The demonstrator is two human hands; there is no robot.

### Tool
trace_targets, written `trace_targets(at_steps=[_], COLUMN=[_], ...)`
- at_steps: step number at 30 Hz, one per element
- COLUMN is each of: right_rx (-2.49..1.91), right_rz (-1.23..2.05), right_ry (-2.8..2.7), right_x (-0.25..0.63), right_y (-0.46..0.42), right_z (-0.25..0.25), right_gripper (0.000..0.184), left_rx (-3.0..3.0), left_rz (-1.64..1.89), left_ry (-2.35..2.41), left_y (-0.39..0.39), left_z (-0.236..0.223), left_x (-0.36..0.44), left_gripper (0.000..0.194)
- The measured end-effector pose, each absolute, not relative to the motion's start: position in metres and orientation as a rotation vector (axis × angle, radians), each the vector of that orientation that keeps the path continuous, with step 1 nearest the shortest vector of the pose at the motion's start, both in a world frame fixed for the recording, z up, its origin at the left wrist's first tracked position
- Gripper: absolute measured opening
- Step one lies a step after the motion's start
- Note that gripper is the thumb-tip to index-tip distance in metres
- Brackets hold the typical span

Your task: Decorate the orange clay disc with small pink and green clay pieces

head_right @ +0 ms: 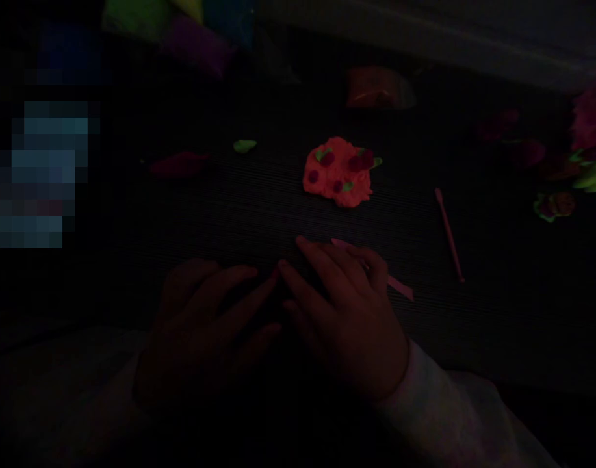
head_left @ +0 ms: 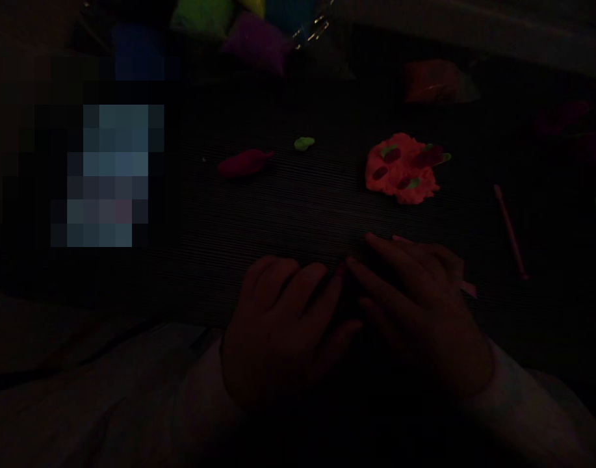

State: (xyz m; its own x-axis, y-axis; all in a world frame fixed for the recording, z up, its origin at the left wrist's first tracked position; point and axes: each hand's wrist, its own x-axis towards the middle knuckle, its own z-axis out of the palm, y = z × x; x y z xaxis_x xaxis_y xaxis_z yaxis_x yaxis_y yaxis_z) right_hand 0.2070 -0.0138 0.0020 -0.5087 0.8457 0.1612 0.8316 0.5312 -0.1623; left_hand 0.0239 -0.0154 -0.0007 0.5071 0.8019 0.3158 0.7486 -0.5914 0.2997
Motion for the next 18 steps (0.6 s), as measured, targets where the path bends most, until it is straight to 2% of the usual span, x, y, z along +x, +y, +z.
trace_targets(at_steps=[11, 18], right_rx=[-1.338, -1.345], right_rz=[0.099, 0.101], right_ry=[-2.576, -2.58], right_x=[0.2062, 0.2047], right_y=[-0.0139, -0.015], right_z=[0.002, 0.0033], right_gripper=[0.029, 0.029], left_rx=[2.606, 2.589], left_rz=[0.667, 0.789], left_ry=[1.336, 1.335], left_y=[-0.0153, -0.0153], left_z=[-0.0023, -0.0002], left_x=[0.0237, 0.0213], left_gripper=[0.029, 0.019])
